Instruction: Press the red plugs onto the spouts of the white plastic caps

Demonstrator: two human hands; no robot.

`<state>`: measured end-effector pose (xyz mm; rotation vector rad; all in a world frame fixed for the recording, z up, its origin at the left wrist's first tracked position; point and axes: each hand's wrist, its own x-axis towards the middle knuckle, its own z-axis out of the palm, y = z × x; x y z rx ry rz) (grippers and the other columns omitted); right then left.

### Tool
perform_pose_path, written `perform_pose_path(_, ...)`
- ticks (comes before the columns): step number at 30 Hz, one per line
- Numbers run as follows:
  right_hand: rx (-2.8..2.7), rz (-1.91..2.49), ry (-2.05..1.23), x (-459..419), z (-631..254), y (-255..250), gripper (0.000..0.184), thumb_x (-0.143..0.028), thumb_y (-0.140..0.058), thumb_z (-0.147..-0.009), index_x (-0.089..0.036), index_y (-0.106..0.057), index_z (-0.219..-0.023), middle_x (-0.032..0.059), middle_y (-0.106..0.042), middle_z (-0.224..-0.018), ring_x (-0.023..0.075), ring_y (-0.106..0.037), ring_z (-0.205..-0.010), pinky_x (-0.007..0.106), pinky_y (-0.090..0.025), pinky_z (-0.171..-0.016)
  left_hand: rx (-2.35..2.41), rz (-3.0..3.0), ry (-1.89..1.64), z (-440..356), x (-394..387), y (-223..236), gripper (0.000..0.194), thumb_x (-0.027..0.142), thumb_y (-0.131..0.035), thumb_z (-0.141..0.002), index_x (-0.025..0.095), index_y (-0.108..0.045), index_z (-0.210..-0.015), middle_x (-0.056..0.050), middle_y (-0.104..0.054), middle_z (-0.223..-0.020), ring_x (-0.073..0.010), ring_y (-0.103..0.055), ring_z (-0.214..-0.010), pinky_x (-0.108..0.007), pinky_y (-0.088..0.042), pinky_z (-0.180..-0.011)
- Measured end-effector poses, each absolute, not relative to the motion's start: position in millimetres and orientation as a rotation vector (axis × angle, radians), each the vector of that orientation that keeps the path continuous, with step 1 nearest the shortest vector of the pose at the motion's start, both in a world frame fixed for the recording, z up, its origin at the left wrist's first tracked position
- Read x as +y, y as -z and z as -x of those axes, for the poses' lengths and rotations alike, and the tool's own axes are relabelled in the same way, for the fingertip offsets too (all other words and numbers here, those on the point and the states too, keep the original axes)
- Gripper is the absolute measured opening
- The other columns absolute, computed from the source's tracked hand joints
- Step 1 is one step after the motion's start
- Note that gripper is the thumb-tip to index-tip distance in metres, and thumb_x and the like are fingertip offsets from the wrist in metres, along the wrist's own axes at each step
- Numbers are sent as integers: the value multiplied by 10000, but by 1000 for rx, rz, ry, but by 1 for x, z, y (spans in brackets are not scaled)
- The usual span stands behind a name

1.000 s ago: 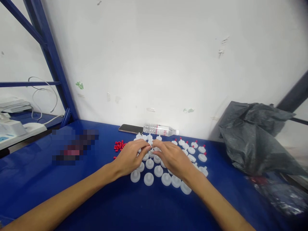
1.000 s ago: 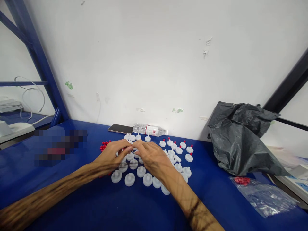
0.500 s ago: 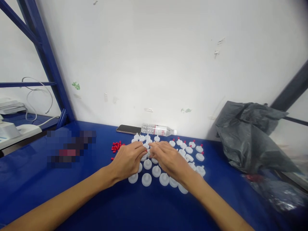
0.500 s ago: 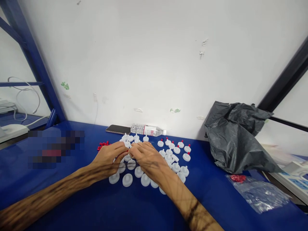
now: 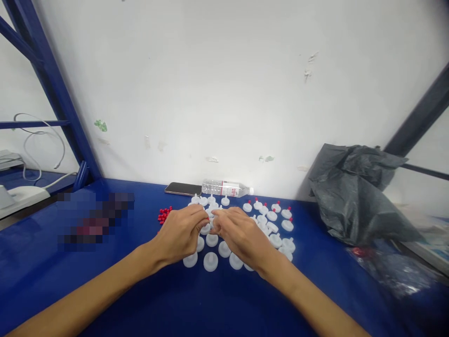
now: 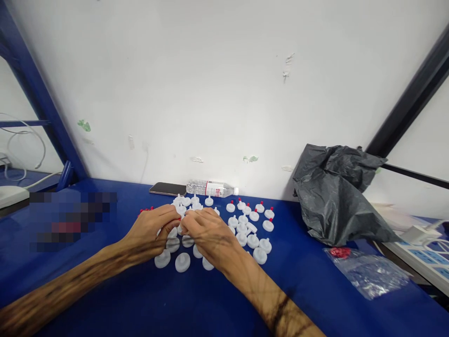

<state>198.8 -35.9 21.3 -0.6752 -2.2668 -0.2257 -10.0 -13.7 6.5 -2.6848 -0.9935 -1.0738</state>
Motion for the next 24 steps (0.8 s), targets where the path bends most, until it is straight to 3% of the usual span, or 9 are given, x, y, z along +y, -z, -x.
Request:
perform_pose_path(5, -2205, 779, 230, -35, -197, -34, 101, -189, -529, -998, -246, -545, -1080, 39, -737, -1027, 201, -704, -953, 362, -576, -854, -1154, 2722, 1143, 13, -9, -23, 258, 287, -412, -1047, 223, -641, -946, -20, -685, -874, -185, -612, -820, -330, -466, -739)
perform_pose_path(10, -2021, 1093, 205, -8, -244, -44, 241, -251, -414, -1029, -235, -588, -1196, 73, -681, -1131, 210, -693, -958, 375, -565, -861, -1277, 2508, 1031, 30, 7, -26, 294, 266, -394, -1047, 190, -674, -1002, -54, -720, -948, -211, -595, -907, -346, -471, -792)
perform_pose_path(14, -1861, 1375, 179, 15, -290, -38, 335, -285, -351, -1029, -218, -655, -1153, 80, -711, -1117, 225, -701, -1001, 394, -523, -952, -1513, 2424, 803, 42, 20, -24, 279, 260, -416, -1039, 182, -682, -1007, -60, -720, -958, -238, -571, -991, -334, -465, -749)
perform_pose_path(18, -1978, 1484, 65, 21, -305, -32, 429, -339, -328, -1040, -196, -682, -1237, 100, -737, -1245, 253, -668, -1193, 422, -476, -1074, -1636, 2397, 643, 48, 30, -22, 271, 218, -434, -1013, 154, -696, -983, -100, -706, -972, -267, -552, -1013, -363, -483, -816)
perform_pose_path(24, -2153, 1497, -11, 21, -302, -24, 537, -412, -291, -1064, -130, -618, -1383, 156, -634, -1430, 264, -543, -1380, 438, -354, -1218, -1670, 2411, 554, 56, 41, -12, 297, 195, -447, -993, 117, -733, -971, -143, -706, -974, -271, -576, -928, -437, -458, -938)
